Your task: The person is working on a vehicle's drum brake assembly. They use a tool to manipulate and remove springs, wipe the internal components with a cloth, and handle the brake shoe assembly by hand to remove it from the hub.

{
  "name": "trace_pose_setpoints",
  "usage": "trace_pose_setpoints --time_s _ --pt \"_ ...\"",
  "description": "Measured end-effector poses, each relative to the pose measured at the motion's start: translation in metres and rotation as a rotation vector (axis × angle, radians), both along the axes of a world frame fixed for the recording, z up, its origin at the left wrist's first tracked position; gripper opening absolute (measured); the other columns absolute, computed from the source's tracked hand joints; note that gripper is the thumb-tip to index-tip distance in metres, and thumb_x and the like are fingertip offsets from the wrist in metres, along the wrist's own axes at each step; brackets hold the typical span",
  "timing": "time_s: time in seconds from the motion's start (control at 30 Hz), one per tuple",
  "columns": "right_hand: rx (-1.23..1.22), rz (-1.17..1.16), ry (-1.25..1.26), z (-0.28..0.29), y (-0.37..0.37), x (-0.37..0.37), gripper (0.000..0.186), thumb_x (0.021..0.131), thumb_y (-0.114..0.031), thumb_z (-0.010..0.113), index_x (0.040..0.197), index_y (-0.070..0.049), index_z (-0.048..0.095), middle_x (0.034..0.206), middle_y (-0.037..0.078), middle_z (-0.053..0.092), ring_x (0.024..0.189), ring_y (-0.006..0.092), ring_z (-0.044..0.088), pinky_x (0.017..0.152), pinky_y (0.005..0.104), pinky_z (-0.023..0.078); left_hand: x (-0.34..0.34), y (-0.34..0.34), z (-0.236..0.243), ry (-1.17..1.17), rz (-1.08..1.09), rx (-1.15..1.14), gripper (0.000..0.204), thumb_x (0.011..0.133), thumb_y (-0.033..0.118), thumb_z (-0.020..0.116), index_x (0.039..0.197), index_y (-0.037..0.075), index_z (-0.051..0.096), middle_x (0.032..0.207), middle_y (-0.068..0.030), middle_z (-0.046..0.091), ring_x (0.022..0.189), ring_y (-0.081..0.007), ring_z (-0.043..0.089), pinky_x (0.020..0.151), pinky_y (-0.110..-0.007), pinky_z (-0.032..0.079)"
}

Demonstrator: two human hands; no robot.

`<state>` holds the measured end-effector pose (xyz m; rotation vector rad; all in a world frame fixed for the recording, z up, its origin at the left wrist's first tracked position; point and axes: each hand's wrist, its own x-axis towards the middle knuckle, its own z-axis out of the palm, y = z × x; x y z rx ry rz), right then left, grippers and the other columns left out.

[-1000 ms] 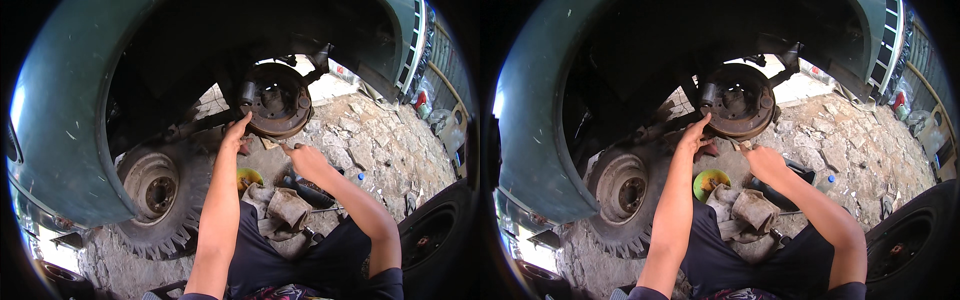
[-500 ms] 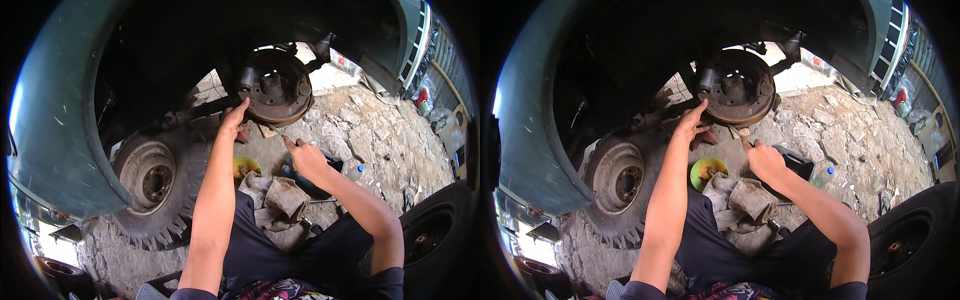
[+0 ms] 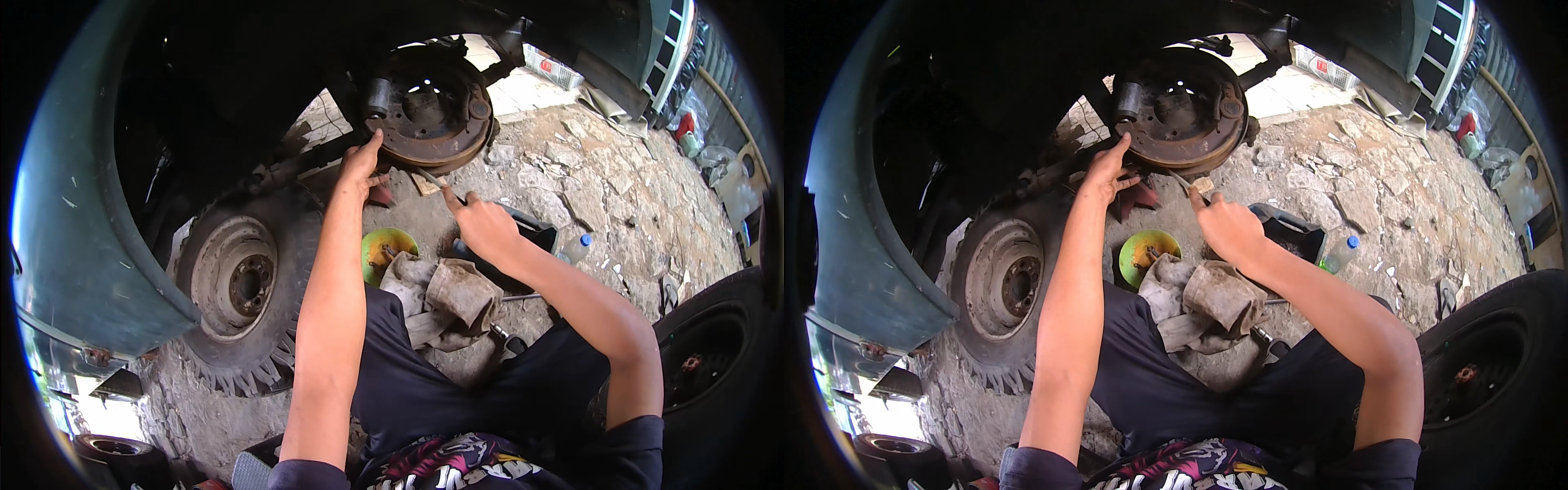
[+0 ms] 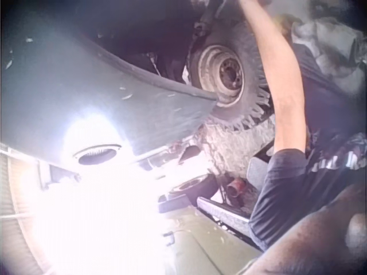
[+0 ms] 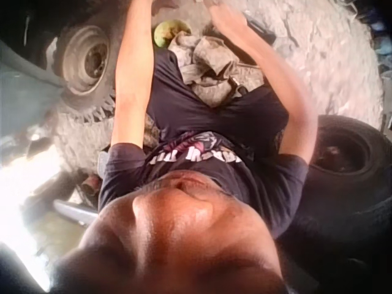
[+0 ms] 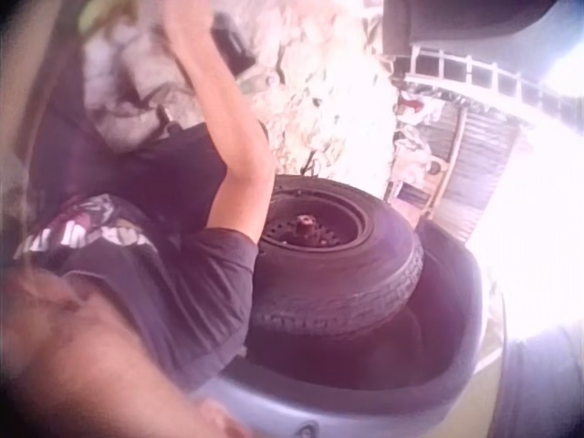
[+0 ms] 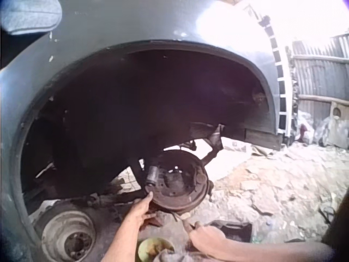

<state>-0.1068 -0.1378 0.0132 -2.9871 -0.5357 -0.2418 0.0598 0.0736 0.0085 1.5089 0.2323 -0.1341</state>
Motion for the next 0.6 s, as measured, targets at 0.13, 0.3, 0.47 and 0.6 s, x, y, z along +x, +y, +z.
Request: trace_pose_setpoints --time_s 0.13,0.3,0.47,0.6 --pt "0.006 0.079 -0.061 -0.010 0.012 0.026 0.063 0.084 -0.002 0.050 0.145 0.001 0.035 0.101 0.029 0.062 0.076 0.0365 0.070 0.061 0.0433 0.058 0.000 -0.013 0.005 0.011 0.020 -0.036 0.058 0.086 0.050 0.070 0.124 0.008 0.055 0.130 -0.0102 0.052 0.113 -0.0318 0.053 0.083 -0.044 0.052" --pt "-0.074 -0.012 0.033 0.008 0.007 -0.001 0.063 0.084 -0.003 0.051 0.145 0.004 0.033 0.100 0.027 0.062 0.075 0.0373 0.070 0.061 0.0421 0.058 -0.011 -0.005 0.010 0.014 -0.033 -0.021 0.069 0.086 0.050 0.070 0.134 0.006 0.048 0.149 -0.0143 0.035 0.129 -0.0401 0.040 0.084 -0.046 0.051" --pt "-0.072 -0.030 -0.008 -0.011 0.006 -0.005 0.064 0.085 -0.003 0.051 0.146 0.005 0.032 0.094 0.023 0.062 0.072 0.0369 0.070 0.061 0.0421 0.058 -0.006 0.001 0.007 0.000 -0.063 -0.015 0.070 0.086 0.051 0.069 0.134 0.005 0.048 0.153 -0.0153 0.028 0.133 -0.0420 0.035 0.084 -0.046 0.052" --pt "-0.051 0.021 -0.082 -0.020 0.009 0.005 0.062 0.085 -0.003 0.051 0.145 0.003 0.035 0.094 0.022 0.062 0.071 0.0353 0.070 0.060 0.0426 0.057 -0.005 -0.003 0.010 0.019 -0.121 -0.070 0.073 0.086 0.050 0.070 0.138 0.006 0.044 0.153 -0.0159 0.028 0.133 -0.0424 0.035 0.083 -0.046 0.052"
